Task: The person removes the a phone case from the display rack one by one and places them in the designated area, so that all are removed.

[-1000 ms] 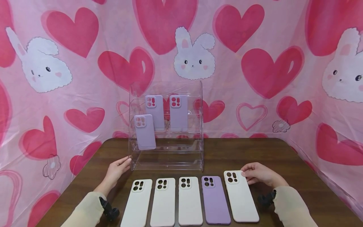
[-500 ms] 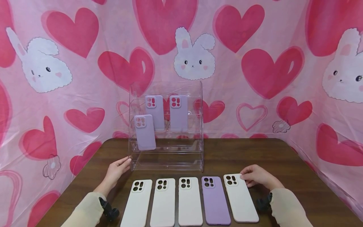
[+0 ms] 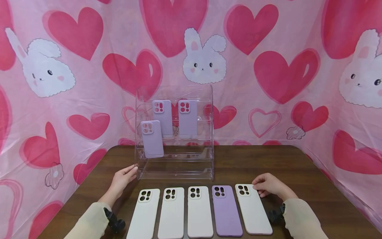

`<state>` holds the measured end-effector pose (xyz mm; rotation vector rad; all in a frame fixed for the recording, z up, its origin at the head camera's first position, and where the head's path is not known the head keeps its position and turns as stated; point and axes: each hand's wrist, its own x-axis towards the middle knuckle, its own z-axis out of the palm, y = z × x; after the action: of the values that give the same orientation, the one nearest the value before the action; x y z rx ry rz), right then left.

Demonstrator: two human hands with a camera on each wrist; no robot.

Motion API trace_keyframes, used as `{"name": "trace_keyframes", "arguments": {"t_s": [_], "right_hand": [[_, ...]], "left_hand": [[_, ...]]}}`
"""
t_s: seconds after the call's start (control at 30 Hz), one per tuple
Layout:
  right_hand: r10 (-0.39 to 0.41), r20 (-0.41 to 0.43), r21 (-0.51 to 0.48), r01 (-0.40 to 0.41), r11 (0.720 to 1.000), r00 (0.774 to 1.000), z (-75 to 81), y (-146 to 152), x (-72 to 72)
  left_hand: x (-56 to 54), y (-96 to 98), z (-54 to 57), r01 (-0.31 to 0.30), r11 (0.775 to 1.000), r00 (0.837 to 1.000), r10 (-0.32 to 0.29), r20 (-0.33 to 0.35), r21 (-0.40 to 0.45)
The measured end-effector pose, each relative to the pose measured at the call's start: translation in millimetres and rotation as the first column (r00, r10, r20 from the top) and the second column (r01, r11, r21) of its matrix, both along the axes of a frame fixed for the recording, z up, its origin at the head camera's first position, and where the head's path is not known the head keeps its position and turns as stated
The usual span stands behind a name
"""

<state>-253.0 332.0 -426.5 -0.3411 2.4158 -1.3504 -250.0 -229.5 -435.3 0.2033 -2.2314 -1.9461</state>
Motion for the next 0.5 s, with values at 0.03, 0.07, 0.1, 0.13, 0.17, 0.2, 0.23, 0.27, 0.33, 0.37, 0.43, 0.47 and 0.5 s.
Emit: {"name": "trace_keyframes", "arguments": {"t_s": [0.03,0.07,0.1,0.13,0.17,0.2,0.23,0.27,0.33,0.37,0.43,0.47,0.5], "right_hand": [[-0.006,0.001,0.002,0.006,1.0,1.0,-0.1,0,0.1],[-0.008,-0.001,0.004,0.008,1.0,1.0,-0.3,0,0.0],[-0.009,-0.003,0.007,0.009,1.0,1.0,-0.5,0,-0.1],[-0.016,-0.002,0.009,0.016,1.0,1.0,-0.4,0,0.0],[-0.023,-0.002,0.011,0.023,1.0,1.0,0.0,0,0.1],[-0.028,-0.003,0.014,0.028,1.0,1.0,0.5,0,0.2],[-0.03,-0.006,0.017,0.03,0.999,1.0,1.5,-1,0.4],[-0.031,-0.011,0.019,0.031,0.999,0.999,2.8,-1,0.5],[-0.042,-0.018,0.019,0.043,0.999,0.999,6.6,-3,1.2],[-0.042,-0.026,0.019,0.043,0.999,0.999,8.9,-3,1.3],[-0.038,-0.045,0.015,0.039,0.999,0.998,13.9,-5,1.1],[-0.041,-0.052,0.009,0.041,0.999,0.998,16.4,-6,0.7],[-0.04,-0.062,0.002,0.04,0.999,0.997,19.0,-6,0.0]], "left_hand": [[-0.1,-0.2,0.0,0.002,1.0,1.0,-0.002,-0.002,-0.003],[0.1,-0.2,0.1,0.002,1.0,1.0,-0.002,-0.004,-0.004],[0.3,-0.1,0.3,0.003,1.0,1.0,-0.003,-0.006,-0.004],[0.2,-0.2,0.1,0.003,1.0,1.0,-0.003,-0.007,-0.003],[0.3,-0.2,0.0,0.003,1.0,1.0,-0.003,-0.008,-0.004],[0.1,-0.2,-0.3,0.002,1.0,1.0,-0.002,-0.009,-0.002],[0.2,0.0,-0.4,0.0,1.0,1.0,0.0,-0.01,0.002],[0.3,0.2,-0.4,-0.003,1.0,1.0,0.003,-0.009,0.006],[0.6,0.6,-0.4,-0.006,1.0,1.0,0.006,-0.012,0.012],[1.1,0.7,-0.2,-0.006,1.0,1.0,0.006,-0.017,0.012],[1.9,1.1,0.3,-0.011,1.0,1.0,0.011,-0.017,0.016],[2.3,1.1,0.5,-0.013,1.0,1.0,0.014,-0.017,0.016],[2.6,1.0,0.6,-0.01,1.0,1.0,0.011,-0.021,0.012]]}}
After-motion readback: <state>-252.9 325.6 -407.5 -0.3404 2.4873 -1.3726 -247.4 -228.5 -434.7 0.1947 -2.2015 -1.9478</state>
